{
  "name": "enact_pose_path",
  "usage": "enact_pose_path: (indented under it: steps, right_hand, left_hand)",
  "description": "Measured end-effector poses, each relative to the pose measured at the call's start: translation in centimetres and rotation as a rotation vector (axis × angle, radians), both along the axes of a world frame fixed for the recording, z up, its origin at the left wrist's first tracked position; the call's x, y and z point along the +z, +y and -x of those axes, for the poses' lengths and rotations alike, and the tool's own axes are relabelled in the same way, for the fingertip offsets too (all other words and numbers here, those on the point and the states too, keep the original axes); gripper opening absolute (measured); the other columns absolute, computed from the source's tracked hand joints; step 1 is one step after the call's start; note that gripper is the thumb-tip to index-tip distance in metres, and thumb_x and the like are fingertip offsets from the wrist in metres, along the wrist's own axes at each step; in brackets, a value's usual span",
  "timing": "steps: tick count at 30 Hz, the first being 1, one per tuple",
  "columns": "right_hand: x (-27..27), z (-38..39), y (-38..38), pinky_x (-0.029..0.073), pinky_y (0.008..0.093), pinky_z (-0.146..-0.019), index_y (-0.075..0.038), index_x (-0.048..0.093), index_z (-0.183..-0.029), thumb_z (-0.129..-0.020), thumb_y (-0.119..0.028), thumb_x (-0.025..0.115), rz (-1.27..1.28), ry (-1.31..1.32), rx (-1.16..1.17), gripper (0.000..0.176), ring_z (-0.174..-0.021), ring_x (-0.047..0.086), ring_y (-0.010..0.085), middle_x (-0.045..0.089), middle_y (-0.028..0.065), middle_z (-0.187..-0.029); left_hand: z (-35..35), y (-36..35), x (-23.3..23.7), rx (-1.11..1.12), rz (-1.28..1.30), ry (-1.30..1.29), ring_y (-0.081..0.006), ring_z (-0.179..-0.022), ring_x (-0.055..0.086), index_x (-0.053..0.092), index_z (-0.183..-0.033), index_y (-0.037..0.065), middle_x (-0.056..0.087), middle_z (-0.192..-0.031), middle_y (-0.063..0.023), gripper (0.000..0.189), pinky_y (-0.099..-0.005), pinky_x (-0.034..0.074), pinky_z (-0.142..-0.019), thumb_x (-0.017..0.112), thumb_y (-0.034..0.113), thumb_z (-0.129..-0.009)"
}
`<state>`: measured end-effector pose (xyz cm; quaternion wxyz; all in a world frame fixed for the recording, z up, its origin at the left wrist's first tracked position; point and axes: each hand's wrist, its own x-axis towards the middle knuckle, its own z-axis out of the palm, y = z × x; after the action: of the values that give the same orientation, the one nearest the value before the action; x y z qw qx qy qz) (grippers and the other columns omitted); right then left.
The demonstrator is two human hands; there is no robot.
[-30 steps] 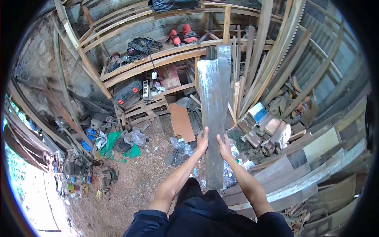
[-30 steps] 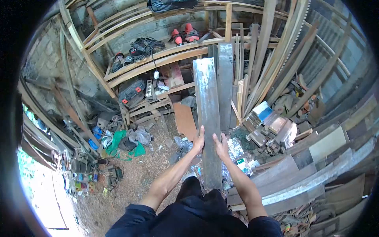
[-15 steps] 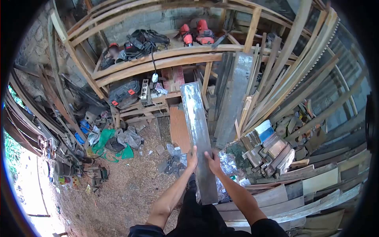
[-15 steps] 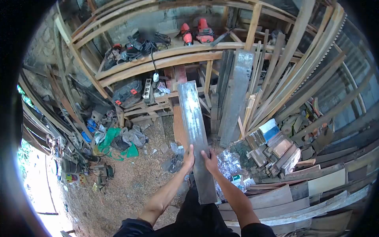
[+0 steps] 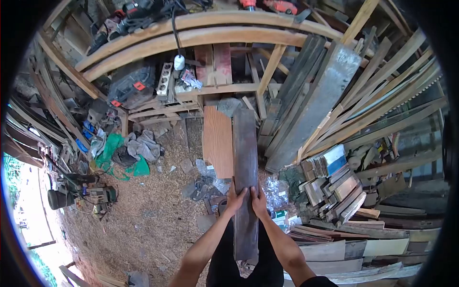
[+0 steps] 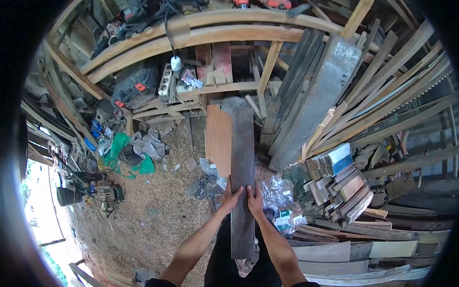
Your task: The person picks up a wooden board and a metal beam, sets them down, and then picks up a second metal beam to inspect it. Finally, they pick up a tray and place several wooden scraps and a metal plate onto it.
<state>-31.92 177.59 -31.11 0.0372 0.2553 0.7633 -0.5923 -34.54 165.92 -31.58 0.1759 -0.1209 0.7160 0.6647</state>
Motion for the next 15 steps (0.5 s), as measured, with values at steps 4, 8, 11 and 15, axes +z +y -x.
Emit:
enact_pose_path:
  steps: [4,8,11,15]
  right_hand:
    - [-6.3,-1.6,2.4,0.033,0.0309,-0.094,0.004,0.033,-0.129,-0.087,-0.042,0.047,0.022,-0.143,0.012,0.064,-0.115,0.043,0.0289,0.045,0.0235,-0.123]
    - [-11.8,-1.0,4.2,0.037,0.0304,-0.088,0.004,0.043,-0.120,-0.091,-0.035,0.044,-0.007,-0.003,0.002,0.049,-0.101,0.051,0.0222,0.055,0.0169,-0.110]
    - [-16.4,-0.2,6.6,0.037,0.0307,-0.087,0.002,0.045,-0.119,-0.091,-0.036,0.043,0.082,-0.083,0.071,0.047,-0.100,0.051,0.0219,0.055,0.0148,-0.109]
    - [-22.7,2.5,8.6,0.038,0.0304,-0.089,0.002,0.039,-0.125,-0.088,-0.036,0.049,0.108,-0.025,0.074,0.054,-0.105,0.051,0.0239,0.053,0.0184,-0.114]
  left_hand:
    - [-1.8,1.9,-7.9,-0.091,0.215,-0.023,-0.0348,-0.120,0.036,0.018,-0.136,0.004,0.033,-0.131,-0.0237,0.081,-0.0372,0.033,-0.097,0.065,0.030,-0.076]
    - [-0.8,4.4,-12.9,-0.080,0.189,-0.028,-0.0336,-0.119,0.038,0.021,-0.135,0.005,0.039,-0.128,-0.0222,0.078,-0.0375,0.033,-0.097,0.066,0.024,-0.075]
    - [-1.6,6.7,-18.9,-0.033,0.120,-0.152,-0.0304,-0.120,0.037,0.023,-0.134,0.004,0.039,-0.129,-0.0197,0.074,-0.0363,0.031,-0.098,0.065,0.019,-0.076]
    - [1.8,8.5,-22.9,-0.010,0.317,-0.096,-0.0350,-0.114,0.042,0.025,-0.133,0.004,0.042,-0.124,-0.0235,0.073,-0.0383,0.036,-0.093,0.065,0.023,-0.075]
